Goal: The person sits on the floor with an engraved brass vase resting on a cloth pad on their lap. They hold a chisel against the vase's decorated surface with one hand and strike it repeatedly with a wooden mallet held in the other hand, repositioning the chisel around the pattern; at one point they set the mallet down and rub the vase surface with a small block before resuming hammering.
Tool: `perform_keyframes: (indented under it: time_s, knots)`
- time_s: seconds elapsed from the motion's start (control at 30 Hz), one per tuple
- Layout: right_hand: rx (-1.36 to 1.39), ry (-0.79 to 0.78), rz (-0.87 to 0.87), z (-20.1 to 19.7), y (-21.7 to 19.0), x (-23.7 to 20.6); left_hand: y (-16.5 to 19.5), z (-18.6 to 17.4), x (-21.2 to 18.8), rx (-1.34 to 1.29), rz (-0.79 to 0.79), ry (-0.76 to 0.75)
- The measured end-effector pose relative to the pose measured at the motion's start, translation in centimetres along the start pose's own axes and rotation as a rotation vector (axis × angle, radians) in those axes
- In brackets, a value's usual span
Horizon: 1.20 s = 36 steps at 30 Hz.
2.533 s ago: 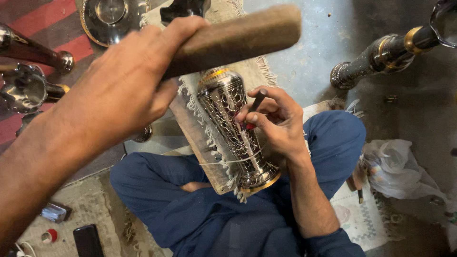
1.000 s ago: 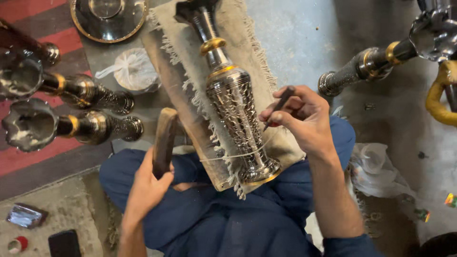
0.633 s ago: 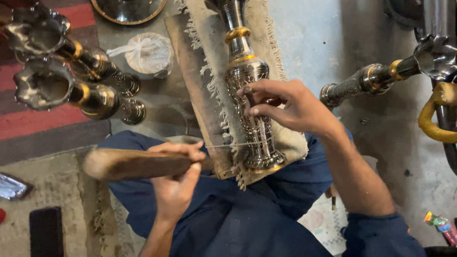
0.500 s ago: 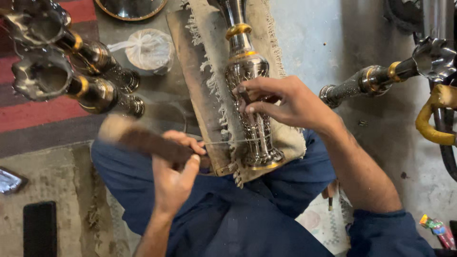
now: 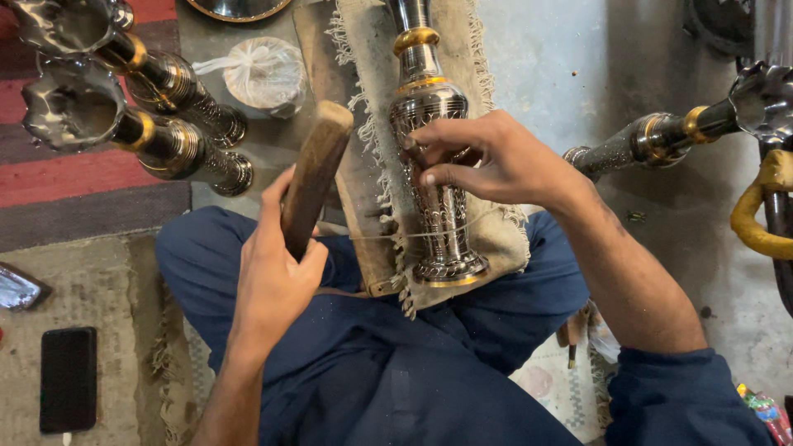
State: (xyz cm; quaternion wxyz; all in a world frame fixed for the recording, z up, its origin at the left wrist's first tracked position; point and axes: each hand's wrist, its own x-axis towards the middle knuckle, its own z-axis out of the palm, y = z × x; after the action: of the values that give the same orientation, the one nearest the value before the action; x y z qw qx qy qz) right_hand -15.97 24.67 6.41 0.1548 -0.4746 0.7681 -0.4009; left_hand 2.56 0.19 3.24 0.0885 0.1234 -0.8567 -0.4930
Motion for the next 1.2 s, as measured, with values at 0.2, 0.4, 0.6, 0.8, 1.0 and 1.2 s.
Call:
perform_keyframes:
  time_s: [0.2, 0.4, 0.6, 0.8, 1.0, 1.2]
  knots:
    - [0.016, -0.038, 0.033, -0.1, -0.3, 0.2, 0.8, -0.1, 0.9, 0.414, 0.237, 0.089]
    - [0.059, -0.018, -0.066, -0.1, -0.2, 0.2, 0.7, -0.5, 1.5, 0.518, 0.176, 0.017]
    - [-0.009, 0.085, 0.028, 0.9, 0.0, -0.4, 0.3, -1.0, 1.5, 0.099, 0.116, 0.029]
    - [0.019, 0.061, 0.027, 0.7, 0.1, -0.3, 0.1, -0.4, 1.6, 0.008, 0.138, 0.050]
    - [0.030, 0.053, 0.020, 0.6, 0.1, -0.2, 0.5, -0.7, 2.0, 0.314, 0.187, 0.029]
    - [0.039, 0.054, 0.030, 0.6, 0.0, -0.1, 0.5, -0.8, 2.6, 0.396, 0.304, 0.030]
